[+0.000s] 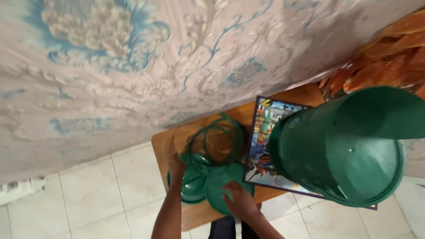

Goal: The person disassembles a green plastic container by removing the lid, separating the inner liner, and peeling off the outer shell. The components are placed on a wooden table.

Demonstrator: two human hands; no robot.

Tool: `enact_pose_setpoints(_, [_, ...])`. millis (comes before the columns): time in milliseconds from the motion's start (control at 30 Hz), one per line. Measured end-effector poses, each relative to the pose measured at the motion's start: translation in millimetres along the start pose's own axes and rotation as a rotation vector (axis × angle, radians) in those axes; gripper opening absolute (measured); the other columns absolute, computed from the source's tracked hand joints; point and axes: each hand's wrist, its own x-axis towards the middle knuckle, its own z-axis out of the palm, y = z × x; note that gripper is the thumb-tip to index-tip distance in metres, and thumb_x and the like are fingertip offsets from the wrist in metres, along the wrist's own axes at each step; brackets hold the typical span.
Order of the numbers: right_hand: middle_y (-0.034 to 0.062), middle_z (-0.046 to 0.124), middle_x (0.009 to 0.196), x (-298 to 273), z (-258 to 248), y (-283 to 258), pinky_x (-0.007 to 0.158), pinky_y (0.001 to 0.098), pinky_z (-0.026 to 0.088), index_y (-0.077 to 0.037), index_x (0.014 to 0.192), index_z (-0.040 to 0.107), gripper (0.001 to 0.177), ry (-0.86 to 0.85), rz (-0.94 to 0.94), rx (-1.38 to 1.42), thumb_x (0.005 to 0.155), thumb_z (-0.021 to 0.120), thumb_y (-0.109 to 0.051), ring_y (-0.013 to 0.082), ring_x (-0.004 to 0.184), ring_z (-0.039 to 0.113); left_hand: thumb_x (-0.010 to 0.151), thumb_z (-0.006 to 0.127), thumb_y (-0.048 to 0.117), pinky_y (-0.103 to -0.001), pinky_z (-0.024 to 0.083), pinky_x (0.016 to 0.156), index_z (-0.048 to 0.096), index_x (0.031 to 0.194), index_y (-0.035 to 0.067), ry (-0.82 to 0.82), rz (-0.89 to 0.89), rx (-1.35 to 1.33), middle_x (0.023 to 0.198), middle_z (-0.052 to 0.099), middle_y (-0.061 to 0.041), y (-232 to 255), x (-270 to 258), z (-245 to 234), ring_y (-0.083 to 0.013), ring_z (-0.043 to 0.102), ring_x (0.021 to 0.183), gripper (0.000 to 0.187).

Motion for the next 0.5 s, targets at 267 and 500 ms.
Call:
enact_pose_setpoints(267, [0.0161, 0.062, 0.083, -20.0, -50.2, -70.6, 0.068, 0.0470, 0.049, -0.001, 0.073, 0.057, 0.040, -0.135, 0.063, 0.006, 0.091, 0.079, -0.029, 0.0387, 0.076, 0.063, 0.084, 0.076, 0.039, -0.052, 0.057, 0.078, 0.080, 0.097, 0.014, -0.016, -0.126, -0.089, 0.096, 0.077, -0.013, 81.4, -36.1, -57.6, -0.0397, 0.072, 0.093, 0.029])
enact_pose_setpoints(500, [0.0175, 0.069, 0.087, -66.2, -120.9, -107.2, 0.061, 0.0442, 0.053, 0.000, 0.092, 0.069, 0.015, 0.125, -0.339, 0.174, 0.094, 0.074, -0.014, 0.0383, 0.076, 0.068, 0.087, 0.061, 0.012, -0.048, 0.054, 0.071, 0.068, 0.130, 0.001, 0.121, 0.304, -0.369, 0.099, 0.071, -0.022, 171.0, -64.6, -77.7, -0.0405, 0.070, 0.084, 0.044])
